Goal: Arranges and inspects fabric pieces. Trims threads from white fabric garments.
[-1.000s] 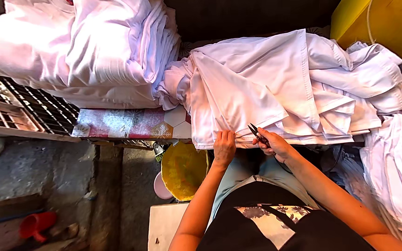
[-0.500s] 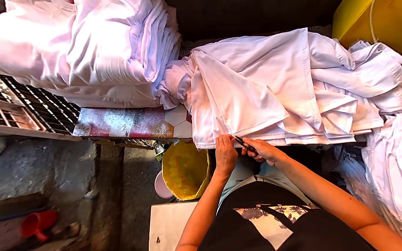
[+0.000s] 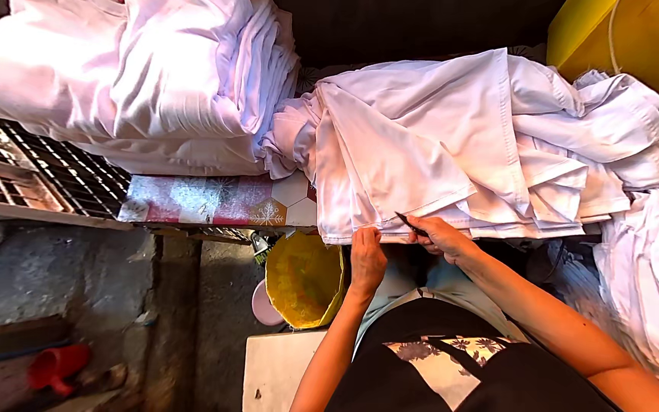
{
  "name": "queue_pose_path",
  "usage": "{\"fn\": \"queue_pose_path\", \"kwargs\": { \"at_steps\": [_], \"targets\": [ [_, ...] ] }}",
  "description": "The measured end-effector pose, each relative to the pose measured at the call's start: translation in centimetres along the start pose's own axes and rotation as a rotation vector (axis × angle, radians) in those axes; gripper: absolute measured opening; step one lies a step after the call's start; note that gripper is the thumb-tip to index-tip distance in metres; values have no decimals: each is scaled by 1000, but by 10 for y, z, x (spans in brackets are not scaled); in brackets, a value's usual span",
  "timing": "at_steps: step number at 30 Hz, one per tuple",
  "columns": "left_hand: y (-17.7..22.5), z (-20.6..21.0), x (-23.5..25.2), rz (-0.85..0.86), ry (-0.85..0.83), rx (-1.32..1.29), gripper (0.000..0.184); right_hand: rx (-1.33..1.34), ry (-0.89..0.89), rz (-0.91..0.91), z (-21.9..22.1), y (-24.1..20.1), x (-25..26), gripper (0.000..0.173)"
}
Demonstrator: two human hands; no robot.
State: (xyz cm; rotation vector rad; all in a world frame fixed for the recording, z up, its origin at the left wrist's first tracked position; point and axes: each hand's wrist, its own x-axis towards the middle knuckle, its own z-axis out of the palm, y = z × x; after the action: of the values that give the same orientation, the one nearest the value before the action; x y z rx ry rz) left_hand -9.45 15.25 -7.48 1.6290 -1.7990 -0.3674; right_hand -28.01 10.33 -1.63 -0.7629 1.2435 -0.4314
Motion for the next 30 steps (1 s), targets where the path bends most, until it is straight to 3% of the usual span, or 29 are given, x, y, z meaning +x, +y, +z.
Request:
{"fn": "queue_pose_path", "kwargs": {
  "at_steps": [3,4,6,7,9,11,13,15,17,19,20,21,24,26,28,30],
  "targets": [
    [-12,-49,-7,-276,-173,186,24,-442,268,-365,-9,2,4,33],
    [-18,-65,-7,-421,-276,254,26,-623,327,-496,-9,4,7,33],
    [-35,-84,-8,-606,-366,344,29,-934,376,-717,-3,12,22,54],
    [-40,-88,-10,-616,-352,367,31,-1041,363,-795,0,18,31,47],
    [-45,-92,-11,-510,-270,344,35,-1098,348,-851,4,19,44,17],
    [-46,-88,-8,-334,-153,245,28,-1042,310,-694,2,3,42,12],
    [-46,-74,-3,-180,-62,142,23,-1012,279,-617,-10,-11,40,16],
    [-43,-56,4,-91,-76,59,31,-1012,248,-725,-22,-14,43,23],
    [-47,-31,8,-10,-84,25,34,-1061,217,-771,-22,-5,46,48],
    [-49,-13,12,42,14,-54,15,-1106,226,-778,-6,8,48,67],
    [-43,-12,17,29,57,-155,10,-1099,254,-776,3,12,49,68],
    [-33,-15,22,-11,75,-291,9,-1047,292,-782,10,15,51,60],
    [-16,-26,29,-59,89,-543,13,-709,283,-800,10,9,53,13],
    [-24,-33,33,21,76,-474,20,-494,180,-745,-26,-23,37,10],
    [-41,-43,34,101,-36,-319,26,-394,332,-808,-89,-62,21,14],
    [-51,-46,33,159,-259,-124,38,-369,807,-801,-152,-111,6,26]
  ]
}}
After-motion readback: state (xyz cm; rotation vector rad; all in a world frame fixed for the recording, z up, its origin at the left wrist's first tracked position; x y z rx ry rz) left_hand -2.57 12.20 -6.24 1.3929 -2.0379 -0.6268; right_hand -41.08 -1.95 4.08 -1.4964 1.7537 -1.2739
